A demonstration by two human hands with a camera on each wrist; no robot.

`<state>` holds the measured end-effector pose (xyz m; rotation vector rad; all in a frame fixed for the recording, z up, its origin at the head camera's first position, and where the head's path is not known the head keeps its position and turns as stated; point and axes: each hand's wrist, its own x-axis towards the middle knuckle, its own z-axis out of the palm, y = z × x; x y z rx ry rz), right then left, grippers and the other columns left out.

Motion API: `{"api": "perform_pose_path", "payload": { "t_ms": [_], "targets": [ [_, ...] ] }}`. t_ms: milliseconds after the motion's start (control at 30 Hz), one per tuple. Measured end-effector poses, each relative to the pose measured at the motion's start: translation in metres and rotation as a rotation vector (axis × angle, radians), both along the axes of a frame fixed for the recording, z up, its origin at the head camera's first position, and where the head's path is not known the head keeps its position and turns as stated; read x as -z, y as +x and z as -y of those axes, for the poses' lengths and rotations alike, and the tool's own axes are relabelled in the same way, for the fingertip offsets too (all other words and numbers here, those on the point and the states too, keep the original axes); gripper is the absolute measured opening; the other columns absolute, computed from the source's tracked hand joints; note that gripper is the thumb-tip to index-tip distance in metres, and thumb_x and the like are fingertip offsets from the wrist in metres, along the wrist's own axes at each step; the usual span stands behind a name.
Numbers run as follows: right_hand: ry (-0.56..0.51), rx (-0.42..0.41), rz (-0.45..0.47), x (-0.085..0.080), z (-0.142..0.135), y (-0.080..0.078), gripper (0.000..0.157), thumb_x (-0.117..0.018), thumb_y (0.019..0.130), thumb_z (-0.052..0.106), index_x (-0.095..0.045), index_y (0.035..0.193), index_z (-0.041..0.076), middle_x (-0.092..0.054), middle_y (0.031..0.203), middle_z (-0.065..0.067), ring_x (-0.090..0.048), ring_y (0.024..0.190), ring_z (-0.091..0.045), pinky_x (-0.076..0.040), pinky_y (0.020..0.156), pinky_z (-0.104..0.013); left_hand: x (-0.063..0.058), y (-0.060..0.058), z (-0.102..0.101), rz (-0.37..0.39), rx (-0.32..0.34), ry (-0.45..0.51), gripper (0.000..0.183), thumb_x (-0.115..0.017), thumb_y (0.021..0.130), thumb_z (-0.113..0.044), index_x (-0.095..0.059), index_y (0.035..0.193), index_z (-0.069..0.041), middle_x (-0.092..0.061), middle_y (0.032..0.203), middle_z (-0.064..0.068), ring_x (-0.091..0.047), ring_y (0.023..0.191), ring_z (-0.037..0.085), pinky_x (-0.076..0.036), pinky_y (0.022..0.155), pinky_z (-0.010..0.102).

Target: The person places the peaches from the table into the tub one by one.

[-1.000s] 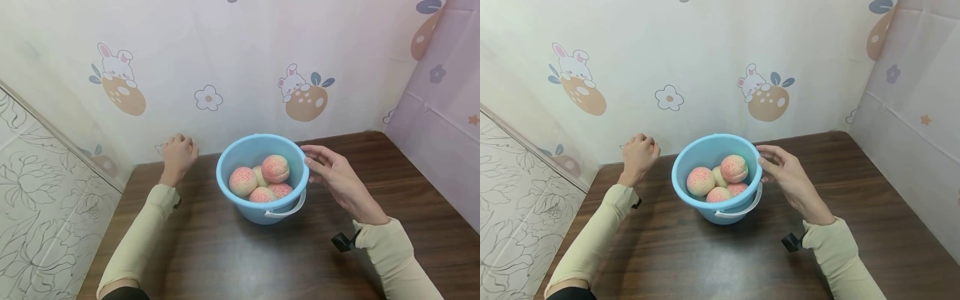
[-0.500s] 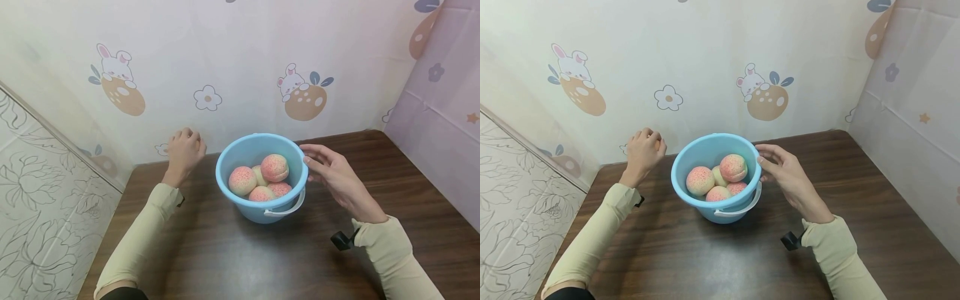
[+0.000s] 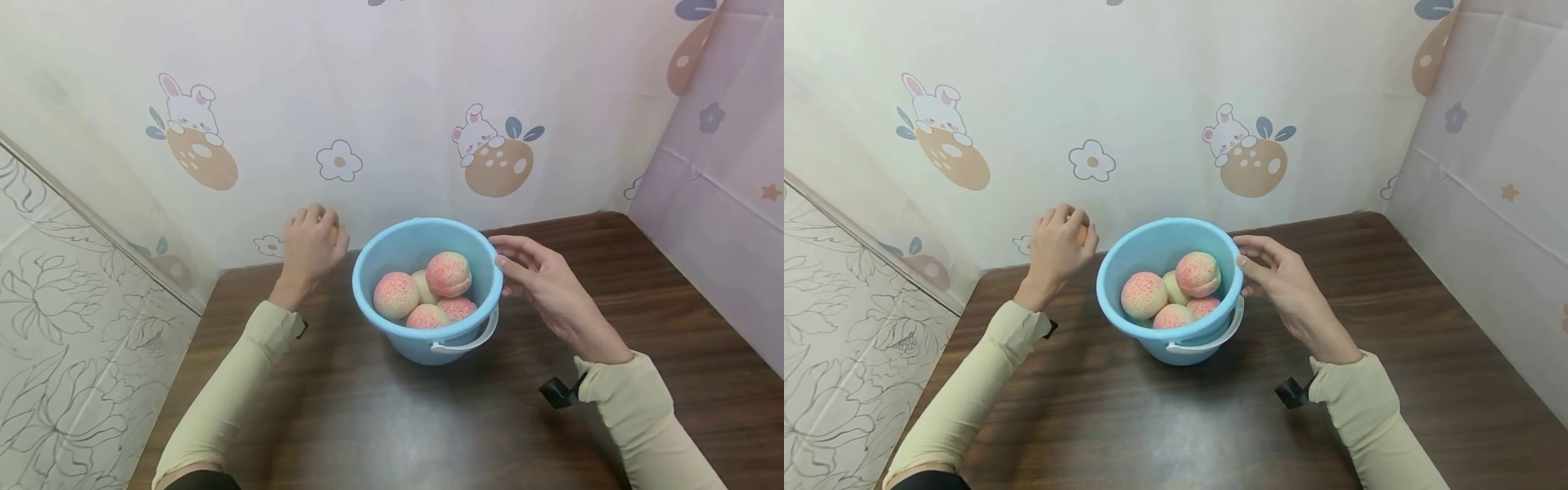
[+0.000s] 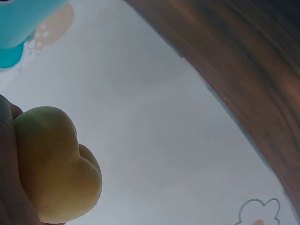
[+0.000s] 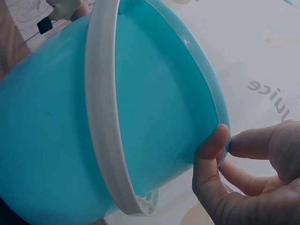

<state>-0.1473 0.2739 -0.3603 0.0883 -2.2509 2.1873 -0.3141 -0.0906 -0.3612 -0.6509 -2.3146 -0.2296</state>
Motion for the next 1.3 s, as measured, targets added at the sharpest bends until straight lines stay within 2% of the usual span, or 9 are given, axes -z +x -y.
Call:
{"api": "perform_pose_path", "payload": {
  "t_ms": [467, 733, 1000, 1167, 1300],
  "targets": [
    [-0.024, -0.006, 0.002, -0.001, 0.001, -0.001, 0.051, -0.071, 0.100, 0.021, -0.052, 0.146, 0.008, -0.064, 0.126, -0.003, -0.069, 0.095, -0.009, -0.061, 0.075, -0.022, -0.013, 0.019, -0.015, -0.028, 0.053, -0.008, 0.027, -0.056, 0.096, -0.031, -0.068, 0.092, -0.007, -0.070, 0.103, 0.015, -0.065, 0.093, 0.035, -0.053, 0.079, 0.048],
    [-0.001, 0.000, 0.001, -0.001, 0.001, 0.000, 0.053, -0.071, 0.100, 0.022, -0.051, 0.147, 0.008, -0.063, 0.128, -0.002, -0.069, 0.096, -0.009, -0.061, 0.075, -0.023, -0.023, 0.032, -0.027, -0.103, 0.097, -0.023, 0.026, -0.055, 0.096, -0.029, -0.069, 0.092, -0.008, -0.072, 0.102, 0.013, -0.066, 0.089, 0.034, -0.055, 0.076, 0.047],
    [0.017, 0.009, -0.004, 0.000, 0.001, 0.001, 0.053, -0.070, 0.100, 0.022, -0.051, 0.147, 0.009, -0.063, 0.128, -0.002, -0.070, 0.097, -0.010, -0.061, 0.076, -0.023, -0.031, 0.041, -0.033, -0.143, 0.122, -0.015, 0.024, -0.056, 0.095, -0.027, -0.069, 0.091, -0.008, -0.071, 0.102, 0.012, -0.066, 0.089, 0.033, -0.055, 0.077, 0.047],
    [0.018, 0.011, -0.004, 0.000, 0.001, 0.001, 0.053, -0.070, 0.100, 0.023, -0.051, 0.147, 0.009, -0.063, 0.128, -0.002, -0.070, 0.096, -0.009, -0.061, 0.076, -0.022, -0.038, 0.048, -0.040, -0.162, 0.153, 0.000, 0.021, -0.055, 0.094, -0.025, -0.068, 0.090, -0.009, -0.071, 0.099, 0.010, -0.065, 0.088, 0.032, -0.055, 0.076, 0.046],
    [0.009, 0.006, -0.003, 0.000, 0.001, 0.001, 0.053, -0.070, 0.100, 0.022, -0.051, 0.147, 0.008, -0.062, 0.128, -0.003, -0.069, 0.095, -0.009, -0.061, 0.076, -0.023, -0.043, 0.057, -0.047, -0.141, 0.204, 0.022, 0.018, -0.059, 0.093, -0.024, -0.068, 0.090, -0.009, -0.071, 0.099, 0.010, -0.066, 0.088, 0.031, -0.054, 0.074, 0.044]
  ]
}}
